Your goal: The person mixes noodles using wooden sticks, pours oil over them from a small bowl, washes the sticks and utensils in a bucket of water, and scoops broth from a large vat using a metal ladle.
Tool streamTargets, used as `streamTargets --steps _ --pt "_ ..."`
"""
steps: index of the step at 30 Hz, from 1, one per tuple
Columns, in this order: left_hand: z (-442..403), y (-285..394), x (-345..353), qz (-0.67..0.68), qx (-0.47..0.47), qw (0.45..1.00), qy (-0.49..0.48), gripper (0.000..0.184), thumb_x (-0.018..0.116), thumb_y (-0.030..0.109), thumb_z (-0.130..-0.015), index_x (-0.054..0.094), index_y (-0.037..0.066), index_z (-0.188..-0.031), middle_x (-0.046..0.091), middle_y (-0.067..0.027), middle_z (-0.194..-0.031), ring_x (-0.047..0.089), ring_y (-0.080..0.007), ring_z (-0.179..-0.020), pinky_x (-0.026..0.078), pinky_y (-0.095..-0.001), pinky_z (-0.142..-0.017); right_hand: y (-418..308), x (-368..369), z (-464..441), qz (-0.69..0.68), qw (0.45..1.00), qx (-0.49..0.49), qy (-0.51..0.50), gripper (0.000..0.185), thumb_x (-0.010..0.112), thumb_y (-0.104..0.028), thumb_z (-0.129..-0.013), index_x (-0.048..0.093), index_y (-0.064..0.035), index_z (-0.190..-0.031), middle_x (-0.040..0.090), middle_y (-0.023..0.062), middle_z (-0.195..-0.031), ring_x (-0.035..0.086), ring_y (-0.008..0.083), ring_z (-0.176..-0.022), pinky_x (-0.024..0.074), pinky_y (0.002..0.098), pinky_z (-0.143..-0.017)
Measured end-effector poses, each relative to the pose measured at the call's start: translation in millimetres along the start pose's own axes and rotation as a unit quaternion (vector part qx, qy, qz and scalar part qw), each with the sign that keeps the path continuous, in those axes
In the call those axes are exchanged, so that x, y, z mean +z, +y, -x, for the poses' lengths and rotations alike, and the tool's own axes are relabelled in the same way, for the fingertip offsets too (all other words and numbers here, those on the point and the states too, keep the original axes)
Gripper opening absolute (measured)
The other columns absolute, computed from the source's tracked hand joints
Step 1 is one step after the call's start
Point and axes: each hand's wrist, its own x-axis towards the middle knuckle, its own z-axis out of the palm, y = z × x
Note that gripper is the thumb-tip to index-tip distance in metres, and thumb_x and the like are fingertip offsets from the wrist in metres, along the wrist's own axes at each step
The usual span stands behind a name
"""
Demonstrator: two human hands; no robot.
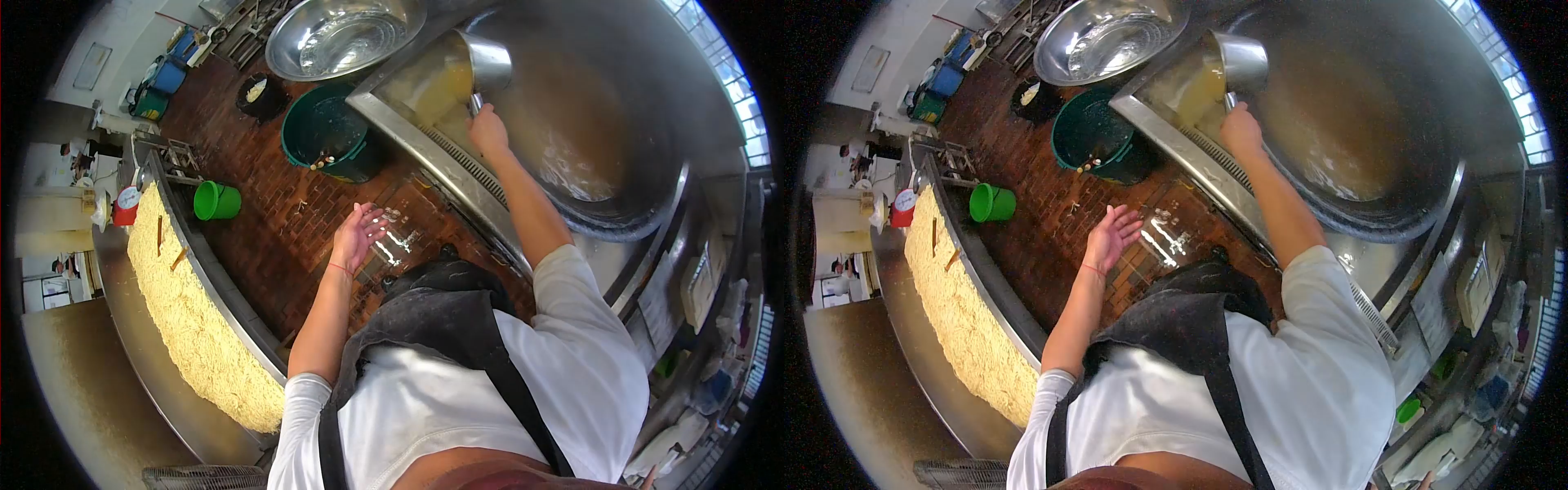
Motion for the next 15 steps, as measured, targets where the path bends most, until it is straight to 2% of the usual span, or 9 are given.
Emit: streamTargets --steps 4,7,9,12,13,14,15 --pt "-2 1 8 0.008 -0.005 1.000 0.007 0.069 0.043 0.051 -0.101 0.030 0.001 -0.147 0.045 -0.0196 -0.143 0.055 -0.0281 -0.117 0.047 -0.0422 -0.098 -26 -12 6 0.014 0.999 0.015 -0.027 0.029 0.054 -0.014 -0.089 0.046 0.0029 -0.112 0.066 0.0303 -0.104 0.066 0.0448 -0.097 0.0529 0.0520 -0.085" --pt "-7 3 18 -0.002 -0.006 1.000 0.008 0.068 0.044 0.049 -0.102 0.031 0.001 -0.147 0.045 -0.0195 -0.143 0.055 -0.0284 -0.117 0.046 -0.0423 -0.099 -14 2 -5 0.054 0.998 -0.035 0.015 0.034 0.054 -0.014 -0.089 0.043 0.0023 -0.117 0.066 0.0275 -0.105 0.066 0.0447 -0.097 0.0532 0.0527 -0.084" --pt "-12 3 22 -0.003 -0.009 1.000 -0.001 0.067 0.044 0.048 -0.102 0.031 0.001 -0.147 0.045 -0.0197 -0.143 0.054 -0.0288 -0.117 0.046 -0.0424 -0.100 -5 -7 -2 0.026 0.999 -0.007 0.028 0.037 0.054 -0.014 -0.089 0.041 0.0021 -0.120 0.066 0.0265 -0.106 0.066 0.0458 -0.096 0.0532 0.0535 -0.083" --pt "-19 5 28 -0.001 -0.006 1.000 -0.005 0.066 0.045 0.047 -0.102 0.031 0.001 -0.147 0.046 -0.0197 -0.142 0.054 -0.0294 -0.117 0.045 -0.0429 -0.100 33 -36 8 0.030 0.997 0.072 0.028 0.043 0.055 -0.016 -0.090 0.037 0.0013 -0.124 0.067 0.0259 -0.103 0.067 0.0452 -0.092 0.0537 0.0536 -0.081" --pt "-21 5 30 0.001 -0.005 1.000 -0.005 0.065 0.045 0.046 -0.102 0.031 0.001 -0.147 0.046 -0.0198 -0.142 0.054 -0.0297 -0.117 0.045 -0.0432 -0.101 55 -50 17 0.036 0.996 0.068 0.049 0.044 0.055 -0.017 -0.090 0.037 0.0009 -0.125 0.068 0.0268 -0.100 0.068 0.0438 -0.091 0.0538 0.0530 -0.081" --pt "-23 4 30 0.004 -0.005 1.000 -0.004 0.065 0.045 0.046 -0.102 0.032 0.001 -0.146 0.046 -0.0197 -0.141 0.054 -0.0297 -0.117 0.045 -0.0433 -0.100 84 -62 21 0.048 0.995 0.086 0.029 0.048 0.054 -0.018 -0.090 0.036 0.0026 -0.130 0.069 0.0270 -0.098 0.068 0.0431 -0.093 0.0538 0.0520 -0.082" --pt "-25 3 29 0.008 -0.006 1.000 -0.003 0.065 0.045 0.046 -0.102 0.032 0.000 -0.146 0.047 -0.0197 -0.141 0.054 -0.0298 -0.117 0.045 -0.0435 -0.100 117 -67 19 0.056 0.988 0.136 0.049 0.047 0.057 -0.017 -0.088 0.040 0.0030 -0.127 0.068 0.0283 -0.099 0.067 0.0429 -0.097 0.0523 0.0516 -0.084"
